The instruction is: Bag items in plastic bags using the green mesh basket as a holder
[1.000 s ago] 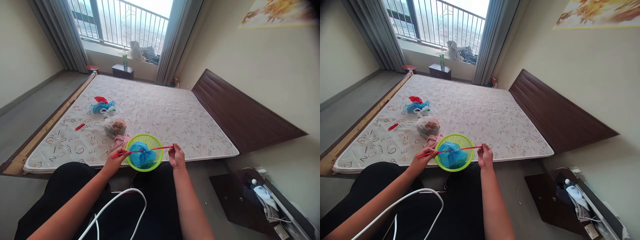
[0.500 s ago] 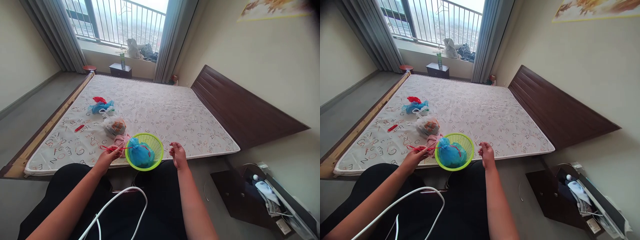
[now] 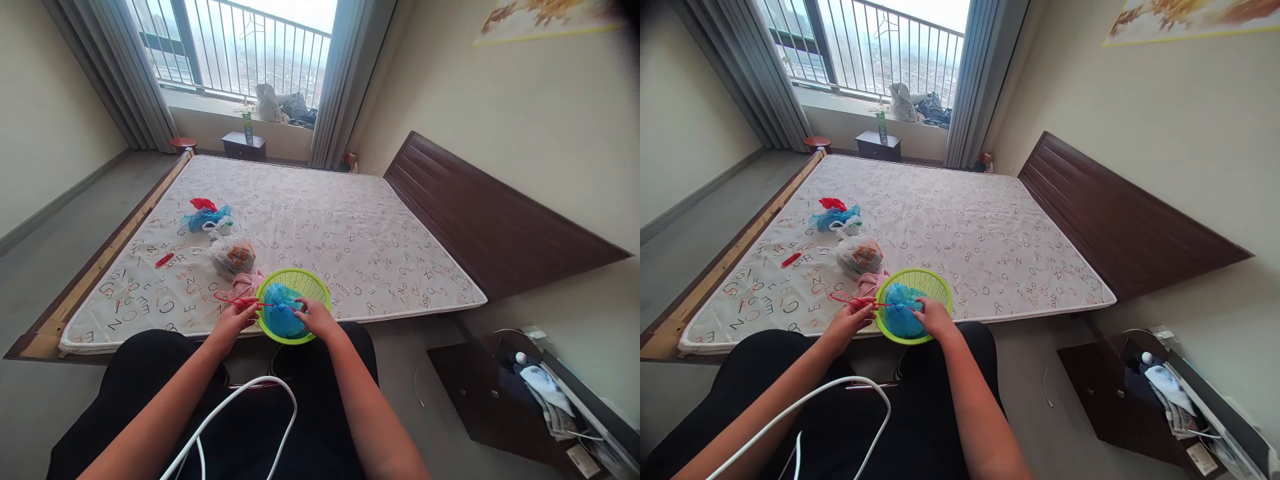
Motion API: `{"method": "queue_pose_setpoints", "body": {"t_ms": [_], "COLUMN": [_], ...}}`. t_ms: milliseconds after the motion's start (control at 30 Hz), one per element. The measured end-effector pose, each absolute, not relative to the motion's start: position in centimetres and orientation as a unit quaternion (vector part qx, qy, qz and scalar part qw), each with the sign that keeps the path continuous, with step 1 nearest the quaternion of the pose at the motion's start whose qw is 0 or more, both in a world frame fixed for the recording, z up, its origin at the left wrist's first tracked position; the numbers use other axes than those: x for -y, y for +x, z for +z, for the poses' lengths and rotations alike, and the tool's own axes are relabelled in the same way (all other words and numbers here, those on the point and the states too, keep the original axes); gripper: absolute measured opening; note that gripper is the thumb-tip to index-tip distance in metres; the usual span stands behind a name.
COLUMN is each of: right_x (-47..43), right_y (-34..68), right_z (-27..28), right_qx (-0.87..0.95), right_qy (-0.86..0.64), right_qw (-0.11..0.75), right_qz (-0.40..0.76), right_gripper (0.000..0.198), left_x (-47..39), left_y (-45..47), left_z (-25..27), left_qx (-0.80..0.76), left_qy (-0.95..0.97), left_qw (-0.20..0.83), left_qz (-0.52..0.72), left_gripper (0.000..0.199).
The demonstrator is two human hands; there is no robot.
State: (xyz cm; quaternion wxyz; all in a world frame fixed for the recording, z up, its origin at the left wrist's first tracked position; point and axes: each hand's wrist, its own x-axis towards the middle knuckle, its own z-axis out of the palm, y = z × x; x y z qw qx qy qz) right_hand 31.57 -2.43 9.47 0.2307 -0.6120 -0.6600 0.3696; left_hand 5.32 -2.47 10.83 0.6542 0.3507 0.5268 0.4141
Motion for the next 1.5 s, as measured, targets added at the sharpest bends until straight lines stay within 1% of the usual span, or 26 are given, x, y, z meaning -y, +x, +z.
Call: {"method": "queue_pose_setpoints", "body": {"t_ms": [67,100,233,367,433,500,667,767,867,967,1133,1200,1267,1367,1400,1433,1500], "right_x": [2.5,2.6,3.0,3.4,3.7,3.9,4.0,4.1,4.3,4.8,5.3,5.3,5.4,5.5,5.5,5.6,5.5], "right_y": [31.6,31.6,32.5,34.0,34.6,35.0,35.7,35.9,35.7,35.0,33.1,32.4,31.8,31.1,30.9,30.8,30.7], "right_z": [9.5,9.7,11.1,12.6,13.1,13.4,13.9,14.3,14.6,14.9,14.7,14.7,14.9,15.6,15.9,16.2,16.6], "right_qx": [0.670,0.674,0.672,0.635,0.629,0.641,0.721,0.732,0.723,0.678,0.518,0.447,0.365,0.271,0.258,0.253,0.256], "right_qy": [-0.609,-0.609,-0.608,-0.600,-0.598,-0.603,-0.578,-0.576,-0.576,-0.567,-0.521,-0.491,-0.453,-0.398,-0.388,-0.381,-0.377], "right_qw": [0.209,0.211,0.279,0.297,0.301,0.307,0.310,0.308,0.326,0.389,0.504,0.539,0.576,0.614,0.619,0.622,0.623], "right_qz": [0.370,0.361,0.316,0.386,0.396,0.362,0.224,0.194,0.196,0.259,0.454,0.518,0.574,0.625,0.633,0.636,0.635], "right_gripper": [0.015,0.007,0.014,0.022,0.022,0.020,0.018,0.018,0.018,0.021,0.026,0.028,0.029,0.031,0.032,0.032,0.033], "left_x": [2.5,2.5,2.5,2.4,2.4,2.4,2.2,2.0,1.6,1.1,0.7,1.1,1.7,2.6,2.8,2.8,2.8], "left_y": [5.6,5.7,5.8,5.8,5.9,6.0,6.3,6.2,6.2,6.4,7.1,7.5,8.1,9.1,9.4,9.6,9.8], "left_z": [11.0,11.1,11.1,10.7,10.5,10.5,10.5,10.4,10.2,10.3,10.7,10.7,10.7,10.7,10.8,10.8,11.1], "left_qx": [-0.536,-0.539,-0.540,-0.548,-0.552,-0.555,-0.553,-0.555,-0.560,-0.567,-0.535,-0.522,-0.515,-0.490,-0.478,-0.465,-0.454], "left_qy": [0.360,0.365,0.374,0.375,0.389,0.411,0.470,0.519,0.552,0.554,0.562,0.574,0.599,0.656,0.677,0.696,0.720], "left_qw": [0.648,0.645,0.637,0.633,0.623,0.603,0.563,0.519,0.478,0.467,0.505,0.503,0.478,0.437,0.428,0.421,0.408], "left_qz": [0.403,0.401,0.404,0.399,0.396,0.399,0.395,0.391,0.391,0.391,0.378,0.381,0.384,0.371,0.361,0.349,0.331], "left_gripper": [0.064,0.063,0.057,0.055,0.054,0.053,0.053,0.051,0.048,0.047,0.052,0.061,0.072,0.078,0.076,0.071,0.050]}}
